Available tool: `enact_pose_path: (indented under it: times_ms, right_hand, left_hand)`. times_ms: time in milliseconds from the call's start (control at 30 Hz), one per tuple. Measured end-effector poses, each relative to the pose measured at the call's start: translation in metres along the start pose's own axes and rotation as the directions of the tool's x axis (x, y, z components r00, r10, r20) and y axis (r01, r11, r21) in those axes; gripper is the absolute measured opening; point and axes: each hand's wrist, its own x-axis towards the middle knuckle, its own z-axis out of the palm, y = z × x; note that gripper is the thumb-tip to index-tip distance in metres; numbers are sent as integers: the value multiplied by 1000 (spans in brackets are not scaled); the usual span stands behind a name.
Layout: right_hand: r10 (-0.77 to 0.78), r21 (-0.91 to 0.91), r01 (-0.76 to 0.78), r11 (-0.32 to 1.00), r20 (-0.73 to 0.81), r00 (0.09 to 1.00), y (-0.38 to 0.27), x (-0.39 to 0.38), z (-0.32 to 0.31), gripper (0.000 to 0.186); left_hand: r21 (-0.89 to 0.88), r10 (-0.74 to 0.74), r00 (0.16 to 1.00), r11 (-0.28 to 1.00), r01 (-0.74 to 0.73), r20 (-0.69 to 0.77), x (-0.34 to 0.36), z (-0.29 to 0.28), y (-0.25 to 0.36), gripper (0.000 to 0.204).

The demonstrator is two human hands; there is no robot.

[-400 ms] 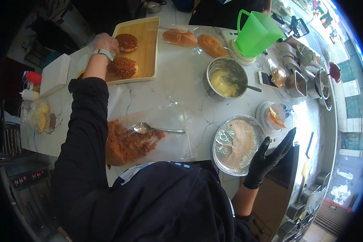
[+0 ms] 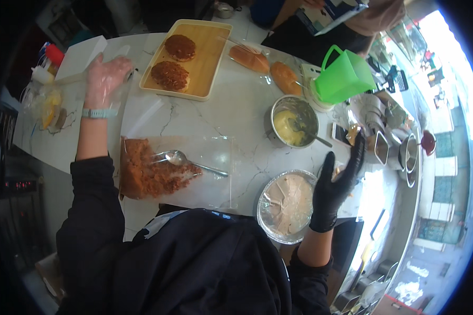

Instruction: The person applies a brown coating to bread by hand, places the coated bread on a tray, and later uses a spoon to transfer a topping onto a fresh bread roll.

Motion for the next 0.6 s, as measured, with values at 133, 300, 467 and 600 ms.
enact_pose_path:
  times_ms: [133, 300, 467, 600]
  right_hand:
    - [-239, 309, 121, 943, 379, 894, -32, 39, 85, 49]
    - [-219, 633, -542, 553, 738, 638, -53, 56, 200, 49]
    - [-253, 575, -792, 203, 813, 525, -58, 99, 320, 72]
    - [-73, 415, -389, 823, 755, 652, -73, 105, 389, 100]
  left_hand:
    - [-314, 21, 969, 948, 59, 246, -56, -123, 3, 58]
    - [-563, 275, 842, 825, 41, 464, -131, -259, -24, 52]
    - [-593, 439, 874, 767, -245, 206, -151, -316, -67, 49]
    - [-242, 382, 862, 849, -470, -333, -131, -265, -81, 52]
